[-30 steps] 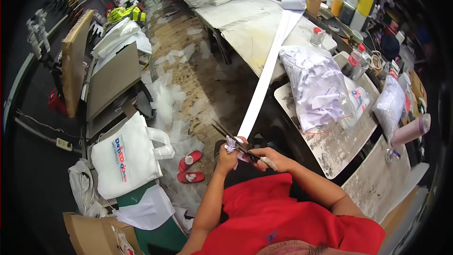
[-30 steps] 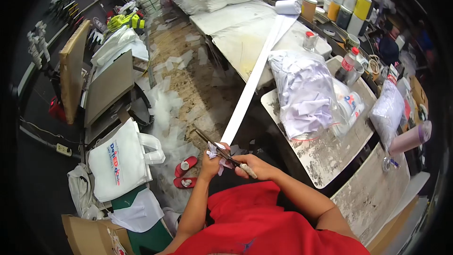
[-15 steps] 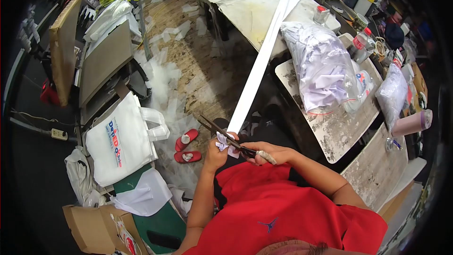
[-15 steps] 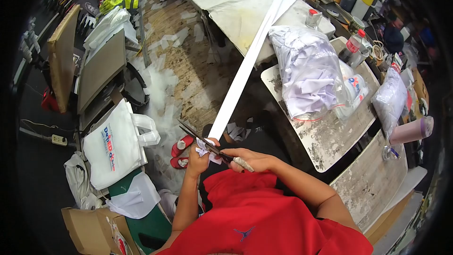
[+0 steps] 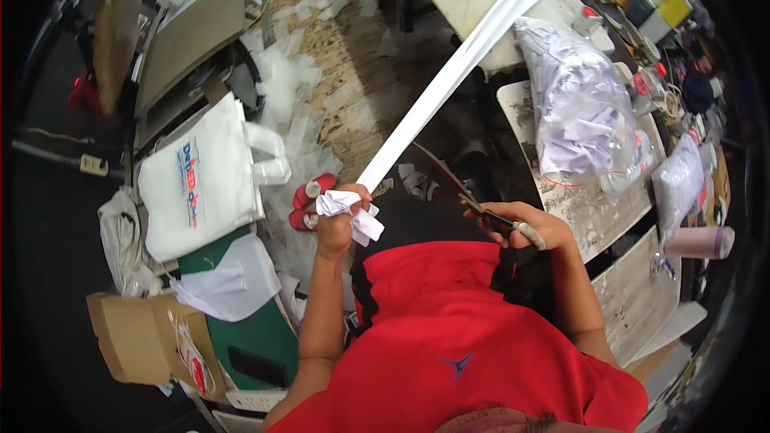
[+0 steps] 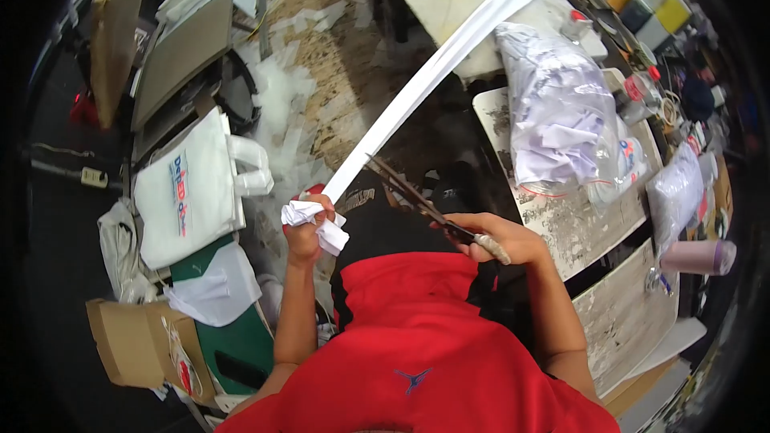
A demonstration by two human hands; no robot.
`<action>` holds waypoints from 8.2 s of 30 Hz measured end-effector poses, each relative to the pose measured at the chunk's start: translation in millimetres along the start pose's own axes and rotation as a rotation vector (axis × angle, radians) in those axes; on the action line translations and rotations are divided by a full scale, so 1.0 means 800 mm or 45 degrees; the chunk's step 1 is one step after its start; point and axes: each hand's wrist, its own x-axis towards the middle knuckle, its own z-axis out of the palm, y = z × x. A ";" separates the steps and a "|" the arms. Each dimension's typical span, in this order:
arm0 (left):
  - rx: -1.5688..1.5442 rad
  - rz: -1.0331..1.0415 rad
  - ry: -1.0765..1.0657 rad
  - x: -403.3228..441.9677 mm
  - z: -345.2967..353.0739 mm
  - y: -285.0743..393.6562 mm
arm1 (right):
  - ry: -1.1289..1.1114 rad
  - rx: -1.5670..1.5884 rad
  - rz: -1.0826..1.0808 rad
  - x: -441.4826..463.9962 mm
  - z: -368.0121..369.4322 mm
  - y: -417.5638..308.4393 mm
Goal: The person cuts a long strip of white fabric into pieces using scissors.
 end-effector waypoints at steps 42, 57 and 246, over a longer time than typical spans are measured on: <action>0.139 0.031 -0.402 0.109 0.101 0.003 | 0.077 -0.009 -0.151 0.074 0.017 0.008; 0.085 0.100 -0.091 0.081 0.086 -0.071 | 0.193 0.110 -0.126 0.099 0.036 0.071; 1.007 0.475 -0.358 0.284 0.574 -0.131 | 0.147 -0.386 -0.064 0.048 -0.039 0.070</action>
